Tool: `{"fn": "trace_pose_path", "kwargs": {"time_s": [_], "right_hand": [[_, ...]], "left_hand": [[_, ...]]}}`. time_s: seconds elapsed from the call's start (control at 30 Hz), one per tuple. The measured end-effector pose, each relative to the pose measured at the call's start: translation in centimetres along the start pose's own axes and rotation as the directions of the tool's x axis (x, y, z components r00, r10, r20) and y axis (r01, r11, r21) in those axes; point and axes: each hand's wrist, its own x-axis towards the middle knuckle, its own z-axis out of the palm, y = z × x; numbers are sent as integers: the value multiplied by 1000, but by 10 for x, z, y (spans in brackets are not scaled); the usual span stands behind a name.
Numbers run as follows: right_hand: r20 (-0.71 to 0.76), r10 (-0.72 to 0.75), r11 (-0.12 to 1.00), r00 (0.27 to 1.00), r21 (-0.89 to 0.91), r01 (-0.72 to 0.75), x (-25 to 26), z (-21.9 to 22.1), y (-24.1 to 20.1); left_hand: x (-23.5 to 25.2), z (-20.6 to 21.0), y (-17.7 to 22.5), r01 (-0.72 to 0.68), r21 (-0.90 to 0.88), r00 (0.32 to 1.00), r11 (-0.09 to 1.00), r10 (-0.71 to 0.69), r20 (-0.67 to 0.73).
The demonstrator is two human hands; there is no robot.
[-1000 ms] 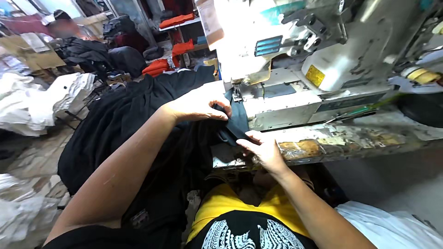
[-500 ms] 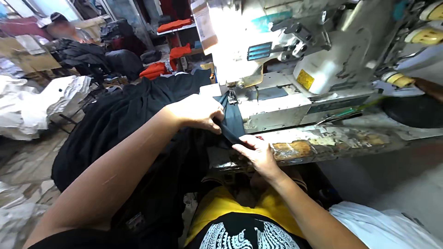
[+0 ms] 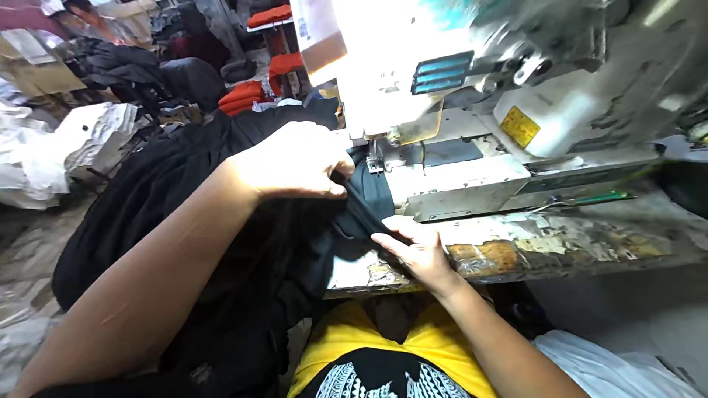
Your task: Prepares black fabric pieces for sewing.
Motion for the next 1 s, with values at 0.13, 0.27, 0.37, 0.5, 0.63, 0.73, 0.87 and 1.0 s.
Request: {"fn": "trace_pose_path", "kwargs": {"time_s": [0.13, 0.27, 0.37, 0.5, 0.63, 0.73, 0.87, 1.0], "right_hand": [[8, -1, 1000, 1000, 20, 1, 10, -1, 3], [13, 1, 1000, 1000, 27, -1, 13, -1, 4], [-8, -15, 1000, 1000, 22, 15, 13, -1, 6], [-11, -16, 1000, 1000, 15, 16, 14, -1, 5], [-16, -23, 1000, 1000, -1, 23, 16, -2, 3], [-12, -25, 1000, 1000, 6, 26, 17, -1, 3], [-22, -23, 1000, 999, 18, 24, 18, -1, 2], [-22, -16, 999, 1000, 35, 17, 19, 0, 1]], "left_hand": [[1, -1, -9, -24, 12, 994, 1000, 25, -104], [-1, -2, -16, 18, 18, 990, 1000, -15, -142], [-2, -2, -11, -51, 49, 978, 998, 60, -202], [0, -2, -16, 28, 36, 984, 999, -21, -175], [-3, -1, -14, -21, 54, 972, 998, 33, -234], [-6, -2, -12, -23, 57, 970, 998, 36, -242], [-6, -5, -11, -39, 51, 962, 998, 51, -268], [-8, -8, -7, -46, 59, 964, 997, 60, -260]]}}
